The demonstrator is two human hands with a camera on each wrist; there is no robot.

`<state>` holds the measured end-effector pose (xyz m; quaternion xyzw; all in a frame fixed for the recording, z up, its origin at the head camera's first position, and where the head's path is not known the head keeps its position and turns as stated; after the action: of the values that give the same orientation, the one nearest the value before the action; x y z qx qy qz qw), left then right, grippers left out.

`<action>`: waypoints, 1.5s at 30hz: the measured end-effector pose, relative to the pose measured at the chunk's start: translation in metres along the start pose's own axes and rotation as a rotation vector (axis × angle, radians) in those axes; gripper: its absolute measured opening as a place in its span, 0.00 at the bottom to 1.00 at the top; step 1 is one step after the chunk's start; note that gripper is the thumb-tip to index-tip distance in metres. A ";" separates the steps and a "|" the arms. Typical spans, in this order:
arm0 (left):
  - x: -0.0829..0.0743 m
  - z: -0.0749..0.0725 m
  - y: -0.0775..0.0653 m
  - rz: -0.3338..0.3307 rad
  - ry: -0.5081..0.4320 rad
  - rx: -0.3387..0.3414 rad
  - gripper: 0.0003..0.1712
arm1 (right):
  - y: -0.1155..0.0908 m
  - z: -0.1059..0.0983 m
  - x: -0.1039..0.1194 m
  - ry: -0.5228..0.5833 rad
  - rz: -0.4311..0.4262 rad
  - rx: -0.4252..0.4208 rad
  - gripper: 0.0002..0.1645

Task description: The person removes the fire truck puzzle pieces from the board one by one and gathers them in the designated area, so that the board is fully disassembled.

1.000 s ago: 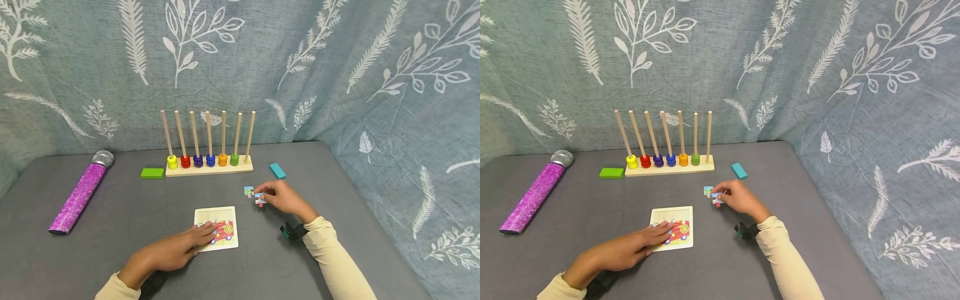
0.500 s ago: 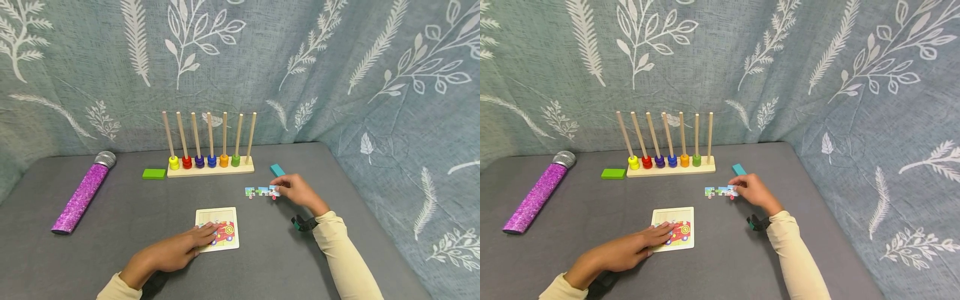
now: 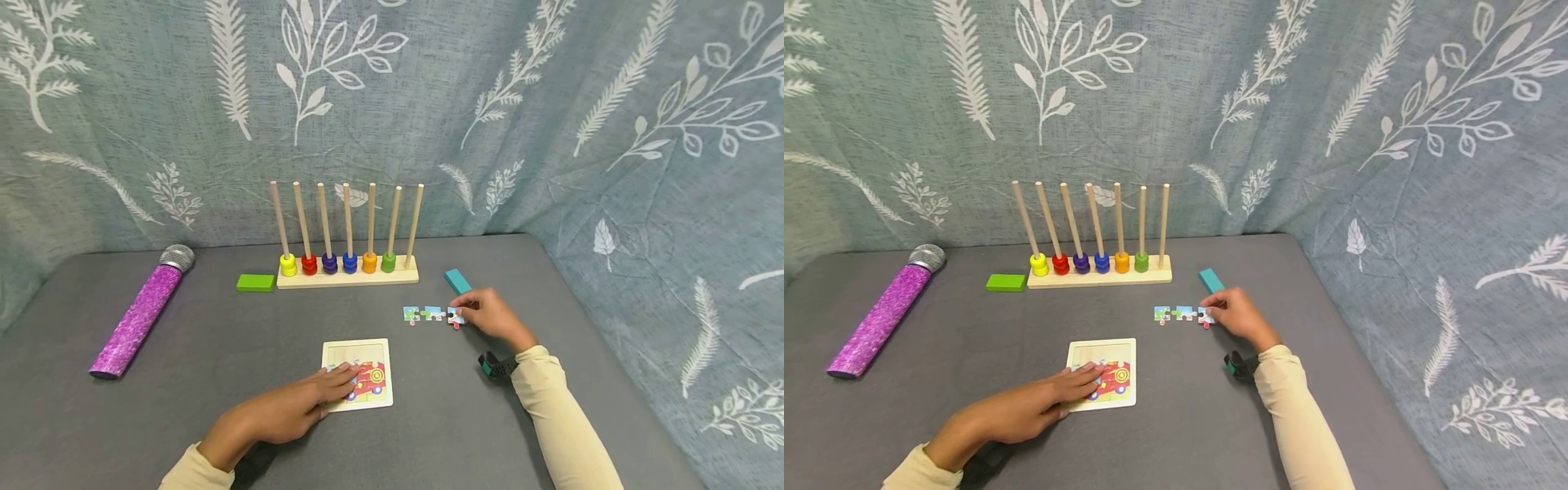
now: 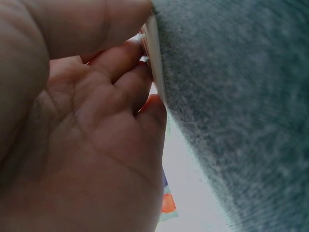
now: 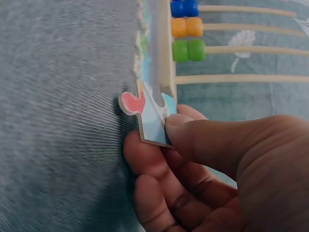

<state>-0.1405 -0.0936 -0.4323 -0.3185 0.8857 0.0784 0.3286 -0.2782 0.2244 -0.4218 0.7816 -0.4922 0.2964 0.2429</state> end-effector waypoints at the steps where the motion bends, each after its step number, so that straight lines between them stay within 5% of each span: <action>1: 0.000 0.000 0.000 -0.005 -0.004 0.003 0.30 | 0.000 0.001 -0.001 -0.012 -0.001 -0.001 0.10; 13: -0.001 -0.001 0.000 -0.044 -0.071 0.039 0.30 | 0.001 0.008 -0.003 -0.068 0.042 -0.036 0.11; 29: -0.003 -0.001 0.001 -0.038 -0.034 0.021 0.30 | -0.001 0.011 0.008 -0.261 -0.003 -0.141 0.10; 38: -0.004 0.000 0.003 -0.082 -0.004 0.008 0.29 | -0.003 0.004 0.012 -0.196 0.011 -0.187 0.09; 45: -0.012 0.001 0.006 -0.119 0.115 0.000 0.29 | -0.005 0.006 0.023 -0.199 -0.025 -0.161 0.09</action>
<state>-0.1370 -0.0822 -0.4262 -0.3744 0.8826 0.0406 0.2814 -0.2644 0.2081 -0.4107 0.7913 -0.5262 0.1740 0.2584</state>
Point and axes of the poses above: each hand's wrist, its own y-axis towards the middle knuckle, its own z-axis out of the palm, x = y × z, the point moved 5 cm from there along y, towards the middle knuckle, and after that the axes turned 4 degrees about -z, right-handed, at the moved point
